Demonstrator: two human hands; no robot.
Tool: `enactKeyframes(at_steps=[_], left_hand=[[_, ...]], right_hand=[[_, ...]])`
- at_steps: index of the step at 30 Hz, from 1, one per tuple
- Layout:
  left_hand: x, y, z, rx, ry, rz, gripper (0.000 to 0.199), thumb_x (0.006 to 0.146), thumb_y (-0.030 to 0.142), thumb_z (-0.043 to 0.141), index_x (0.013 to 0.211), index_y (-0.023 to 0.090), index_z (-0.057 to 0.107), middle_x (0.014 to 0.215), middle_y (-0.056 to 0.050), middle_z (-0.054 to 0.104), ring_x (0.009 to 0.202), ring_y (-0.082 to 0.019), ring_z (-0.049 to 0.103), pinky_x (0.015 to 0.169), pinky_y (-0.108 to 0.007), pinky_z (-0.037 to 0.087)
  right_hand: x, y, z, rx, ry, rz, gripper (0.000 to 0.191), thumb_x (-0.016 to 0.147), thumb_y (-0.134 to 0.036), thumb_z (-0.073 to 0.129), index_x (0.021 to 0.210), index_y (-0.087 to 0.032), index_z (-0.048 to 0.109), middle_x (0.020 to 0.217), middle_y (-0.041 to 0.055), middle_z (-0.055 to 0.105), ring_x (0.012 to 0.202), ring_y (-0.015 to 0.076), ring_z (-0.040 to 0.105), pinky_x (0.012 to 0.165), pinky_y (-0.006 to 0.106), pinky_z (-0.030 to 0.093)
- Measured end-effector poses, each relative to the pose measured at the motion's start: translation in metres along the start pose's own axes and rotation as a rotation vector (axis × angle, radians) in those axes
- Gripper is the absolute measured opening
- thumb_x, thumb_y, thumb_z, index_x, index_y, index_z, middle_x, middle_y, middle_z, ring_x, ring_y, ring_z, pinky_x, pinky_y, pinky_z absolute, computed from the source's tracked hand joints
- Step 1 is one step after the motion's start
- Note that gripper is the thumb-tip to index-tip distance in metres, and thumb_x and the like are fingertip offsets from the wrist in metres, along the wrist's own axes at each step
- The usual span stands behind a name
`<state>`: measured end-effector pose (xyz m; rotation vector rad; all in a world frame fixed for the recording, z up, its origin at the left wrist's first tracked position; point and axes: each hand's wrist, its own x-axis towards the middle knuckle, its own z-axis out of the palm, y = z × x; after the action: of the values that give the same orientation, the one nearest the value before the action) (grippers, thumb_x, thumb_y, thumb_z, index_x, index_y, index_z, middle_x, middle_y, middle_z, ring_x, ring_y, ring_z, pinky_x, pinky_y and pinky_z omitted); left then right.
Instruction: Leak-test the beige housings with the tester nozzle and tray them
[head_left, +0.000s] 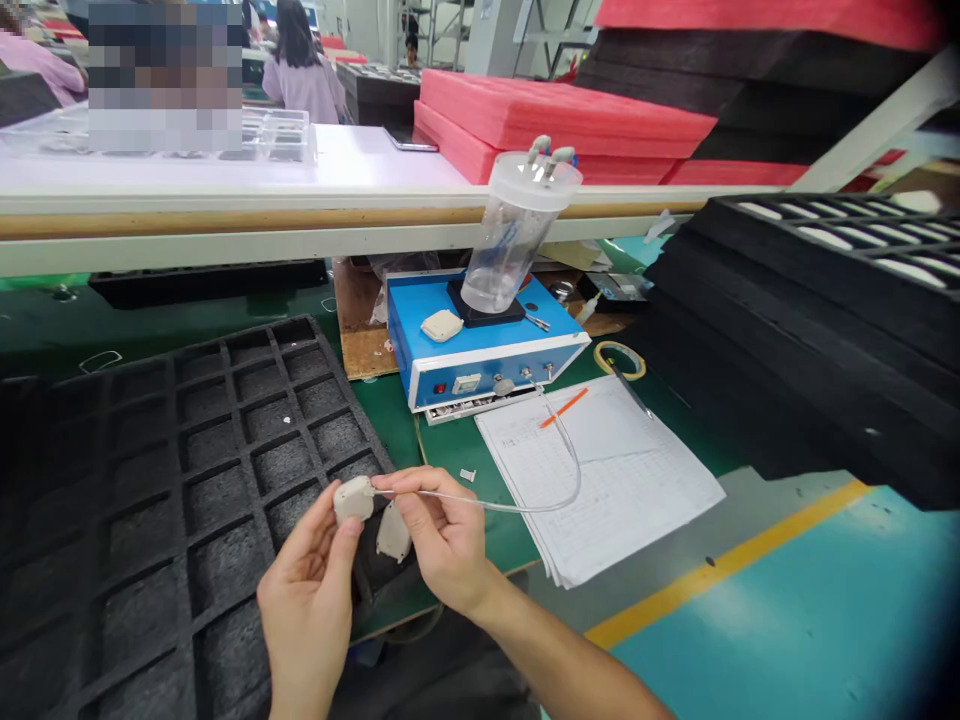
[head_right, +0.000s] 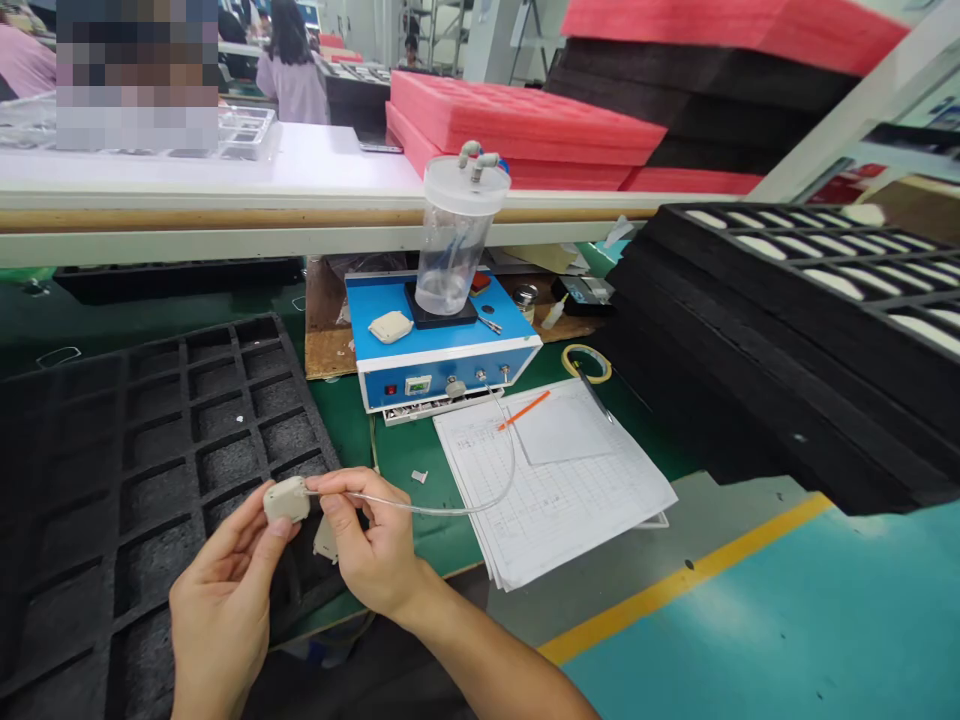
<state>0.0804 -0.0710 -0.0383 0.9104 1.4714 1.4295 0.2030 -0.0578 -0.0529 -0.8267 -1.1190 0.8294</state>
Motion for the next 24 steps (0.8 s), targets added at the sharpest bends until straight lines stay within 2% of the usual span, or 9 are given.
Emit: enactKeyframes(at_steps=[2, 4, 7, 8, 9, 12, 14, 18, 24], left_hand=[[0.002, 0.003, 0.001, -0.118, 0.026, -0.015, 0.042, 0.08, 0.039, 0.086, 0.118, 0.023, 0.076, 0.115, -0.004, 0.078, 0.099, -0.017, 0.075, 0.088, -0.025, 0.063], [0.004, 0.007, 0.003, -0.243, 0.049, -0.039, 0.04, 0.078, 0.036, 0.087, 0.114, 0.023, 0.075, 0.111, -0.002, 0.075, 0.094, -0.013, 0.072, 0.084, -0.023, 0.062], [0.006, 0.012, 0.007, -0.299, 0.055, -0.064, 0.05, 0.068, 0.024, 0.094, 0.114, 0.021, 0.074, 0.097, 0.003, 0.072, 0.084, -0.007, 0.067, 0.083, -0.015, 0.057], [0.006, 0.013, 0.008, -0.295, 0.048, -0.07, 0.054, 0.066, 0.021, 0.095, 0.115, 0.02, 0.074, 0.092, 0.004, 0.071, 0.08, -0.005, 0.065, 0.082, -0.011, 0.055], [0.006, 0.013, 0.009, -0.292, 0.038, -0.073, 0.056, 0.065, 0.019, 0.095, 0.116, 0.019, 0.073, 0.089, 0.004, 0.07, 0.078, -0.004, 0.064, 0.08, -0.01, 0.053], [0.007, 0.014, 0.011, -0.311, 0.008, -0.035, 0.052, 0.068, 0.025, 0.095, 0.114, 0.019, 0.07, 0.095, 0.001, 0.074, 0.084, -0.009, 0.071, 0.085, -0.017, 0.056], [0.006, 0.013, 0.01, -0.337, 0.001, -0.004, 0.048, 0.07, 0.031, 0.095, 0.107, 0.019, 0.067, 0.103, -0.004, 0.077, 0.097, -0.017, 0.075, 0.092, -0.028, 0.057], [0.002, 0.011, 0.001, -0.382, -0.111, -0.086, 0.045, 0.069, 0.041, 0.095, 0.097, 0.016, 0.069, 0.119, -0.014, 0.077, 0.115, -0.03, 0.073, 0.098, -0.042, 0.057], [-0.003, 0.01, -0.015, -0.564, -0.221, -0.218, 0.046, 0.069, 0.044, 0.095, 0.101, 0.015, 0.078, 0.125, -0.017, 0.076, 0.12, -0.03, 0.071, 0.094, -0.034, 0.058]], right_hand=[[-0.008, -0.019, -0.011, -0.018, -0.059, 0.104, 0.013, 0.101, -0.027, 0.061, 0.106, -0.022, 0.072, 0.109, 0.0087, 0.08, 0.101, 0.0201, 0.079, 0.087, 0.033, 0.066], [-0.018, -0.047, -0.037, -0.062, -0.251, 0.281, 0.021, 0.099, -0.025, 0.063, 0.118, -0.023, 0.07, 0.109, 0.007, 0.08, 0.096, 0.0175, 0.079, 0.081, 0.028, 0.065], [-0.025, -0.09, -0.103, -0.159, -0.876, 0.406, 0.025, 0.094, -0.022, 0.071, 0.119, -0.024, 0.074, 0.083, -0.0007, 0.081, 0.069, 0.0131, 0.077, 0.06, 0.019, 0.06], [-0.022, -0.099, -0.127, -0.241, -0.977, 0.398, 0.022, 0.094, -0.024, 0.072, 0.116, -0.025, 0.076, 0.082, -0.0011, 0.081, 0.07, 0.0136, 0.077, 0.062, 0.02, 0.059], [-0.015, -0.104, -0.151, -0.375, -0.911, 0.401, 0.018, 0.096, -0.024, 0.069, 0.112, -0.025, 0.077, 0.083, -0.0004, 0.081, 0.072, 0.0142, 0.077, 0.064, 0.021, 0.06], [0.027, -0.09, -0.212, -0.857, -0.33, 0.281, 0.018, 0.098, -0.024, 0.06, 0.097, -0.023, 0.078, 0.082, 0.0021, 0.079, 0.066, 0.0146, 0.071, 0.061, 0.025, 0.054], [0.063, -0.065, -0.237, -1.144, -0.161, 0.195, 0.014, 0.09, -0.021, 0.066, 0.1, -0.021, 0.077, 0.097, 0.0068, 0.078, 0.074, 0.0175, 0.069, 0.072, 0.031, 0.055], [0.107, -0.019, -0.249, -1.157, -0.294, 0.186, 0.009, 0.08, -0.021, 0.069, 0.084, -0.019, 0.077, 0.085, 0.0078, 0.073, 0.073, 0.0216, 0.065, 0.074, 0.035, 0.052], [0.101, -0.004, -0.266, -1.216, -0.454, -0.009, 0.024, 0.089, -0.043, 0.06, 0.079, -0.025, 0.072, 0.086, 0.012, 0.072, 0.085, 0.032, 0.064, 0.08, 0.047, 0.047]])
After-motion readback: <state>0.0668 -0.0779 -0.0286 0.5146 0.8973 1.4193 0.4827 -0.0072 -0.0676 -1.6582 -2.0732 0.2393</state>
